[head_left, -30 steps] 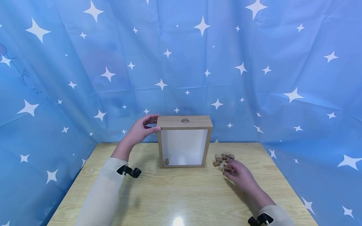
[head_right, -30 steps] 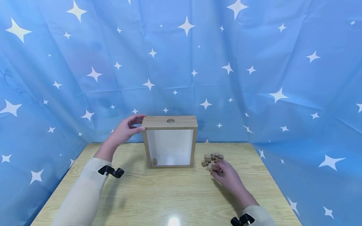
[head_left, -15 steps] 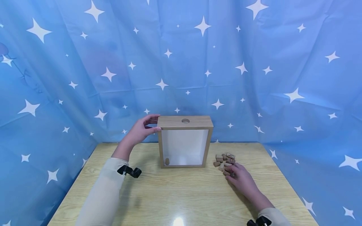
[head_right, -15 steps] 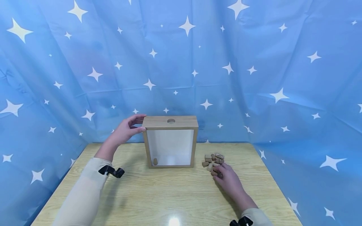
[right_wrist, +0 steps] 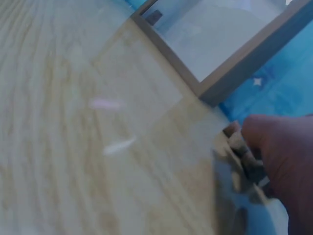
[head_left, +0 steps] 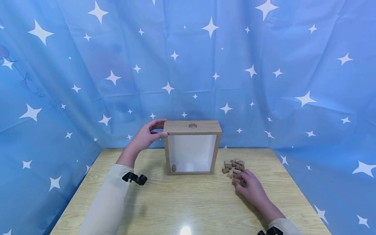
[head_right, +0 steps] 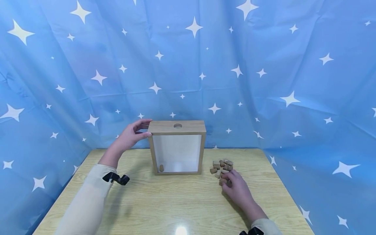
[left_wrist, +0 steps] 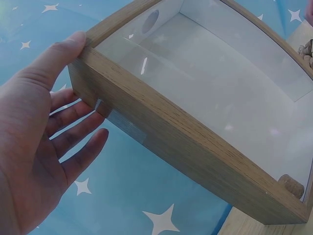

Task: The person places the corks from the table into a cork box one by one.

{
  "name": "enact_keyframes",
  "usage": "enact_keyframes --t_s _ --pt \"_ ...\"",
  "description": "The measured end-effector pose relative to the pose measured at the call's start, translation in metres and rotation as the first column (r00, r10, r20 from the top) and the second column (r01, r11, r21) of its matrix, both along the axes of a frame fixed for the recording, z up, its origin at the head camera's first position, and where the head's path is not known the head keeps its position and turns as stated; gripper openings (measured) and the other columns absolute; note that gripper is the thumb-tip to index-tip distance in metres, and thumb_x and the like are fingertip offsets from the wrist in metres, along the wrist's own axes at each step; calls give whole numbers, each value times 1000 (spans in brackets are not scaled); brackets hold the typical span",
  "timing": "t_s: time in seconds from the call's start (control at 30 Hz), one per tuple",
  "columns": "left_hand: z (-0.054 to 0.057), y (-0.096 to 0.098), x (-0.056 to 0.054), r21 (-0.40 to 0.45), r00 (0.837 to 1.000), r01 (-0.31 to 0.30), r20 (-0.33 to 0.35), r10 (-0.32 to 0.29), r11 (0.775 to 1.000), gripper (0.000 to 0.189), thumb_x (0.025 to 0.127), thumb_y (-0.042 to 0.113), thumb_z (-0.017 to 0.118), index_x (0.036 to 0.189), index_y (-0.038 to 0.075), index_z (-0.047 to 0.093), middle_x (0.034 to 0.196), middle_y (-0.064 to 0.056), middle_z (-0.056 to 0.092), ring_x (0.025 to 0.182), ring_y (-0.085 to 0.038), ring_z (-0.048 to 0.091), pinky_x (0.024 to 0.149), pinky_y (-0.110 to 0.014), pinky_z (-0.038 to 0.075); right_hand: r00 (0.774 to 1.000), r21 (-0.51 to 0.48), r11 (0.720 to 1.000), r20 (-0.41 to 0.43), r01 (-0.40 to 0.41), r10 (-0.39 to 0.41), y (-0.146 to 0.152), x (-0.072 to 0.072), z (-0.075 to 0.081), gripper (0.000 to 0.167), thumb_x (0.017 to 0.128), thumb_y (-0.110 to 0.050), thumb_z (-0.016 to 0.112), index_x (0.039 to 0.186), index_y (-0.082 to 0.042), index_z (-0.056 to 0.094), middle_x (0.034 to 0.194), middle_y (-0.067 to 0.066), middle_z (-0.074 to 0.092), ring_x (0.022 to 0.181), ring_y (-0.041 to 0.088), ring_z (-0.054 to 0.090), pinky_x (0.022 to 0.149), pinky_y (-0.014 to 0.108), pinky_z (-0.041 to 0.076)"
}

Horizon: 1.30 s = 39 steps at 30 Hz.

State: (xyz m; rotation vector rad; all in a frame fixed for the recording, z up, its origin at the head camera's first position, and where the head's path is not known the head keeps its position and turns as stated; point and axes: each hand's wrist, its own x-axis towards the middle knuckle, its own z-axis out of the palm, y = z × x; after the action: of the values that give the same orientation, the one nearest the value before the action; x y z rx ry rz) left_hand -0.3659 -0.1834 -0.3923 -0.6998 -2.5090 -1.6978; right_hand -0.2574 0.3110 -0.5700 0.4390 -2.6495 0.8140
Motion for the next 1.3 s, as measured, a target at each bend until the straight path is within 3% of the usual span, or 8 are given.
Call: enact_keyframes --t_s 0.2,0.33,0.43,0.53,0.67,1.07,1.3 --pt "0 0 0 -4 1000 6 -6 -6 1000 69 102 37 84 162 21 55 152 -10 61 146 -36 55 111 -58 55 1000 -130 991 -19 0 -2 -6 0 18 31 88 5 80 115 -10 78 105 -1 63 93 22 61 78 32 56" --pt "0 0 0 -6 1000 3 -2 -3 1000 67 101 39 84 161 23 57 150 -8 62 144 -34 56 110 -59 55 998 -191 981 -64 -35 23 -11 -5 35 30 88 9 79 113 -7 78 96 7 59 88 27 57 72 29 52" --pt "0 -1 0 -10 1000 -1 0 1 1000 67 102 39 84 160 23 57 150 -7 62 144 -33 57 110 -59 55 993 -213 975 -114 -64 40 -16 -9 49 31 88 10 77 113 -6 78 93 10 59 85 22 54 67 29 50" --pt "-1 -2 1 -10 1000 -1 -1 1 1000 68 102 38 85 161 21 56 151 -8 61 145 -33 56 111 -59 55 982 -212 973 -182 -92 53 -20 -14 63 29 90 10 75 114 -6 78 92 8 59 84 20 55 66 30 49" --pt "0 -1 2 -12 1000 -5 -1 5 1000 69 101 38 85 161 22 56 152 -8 61 145 -34 56 112 -58 55 967 -212 971 -247 -114 60 -25 -20 85 29 91 11 75 112 -9 79 94 4 59 83 26 57 66 27 47" --pt "0 0 3 -16 1000 -2 8 2 1000 68 100 41 85 160 23 57 151 -6 60 145 -33 56 112 -58 54 929 -265 946 -360 -185 81 -46 -39 159 32 91 12 81 119 -4 79 105 4 63 89 28 59 81 17 48" --pt "3 1 5 -7 1000 6 14 -6 1000 67 102 37 85 161 22 56 153 -10 59 146 -35 55 112 -60 54 922 -251 946 -375 -205 100 -64 -50 191 27 91 10 83 113 -3 76 108 5 68 90 27 61 81 20 48"
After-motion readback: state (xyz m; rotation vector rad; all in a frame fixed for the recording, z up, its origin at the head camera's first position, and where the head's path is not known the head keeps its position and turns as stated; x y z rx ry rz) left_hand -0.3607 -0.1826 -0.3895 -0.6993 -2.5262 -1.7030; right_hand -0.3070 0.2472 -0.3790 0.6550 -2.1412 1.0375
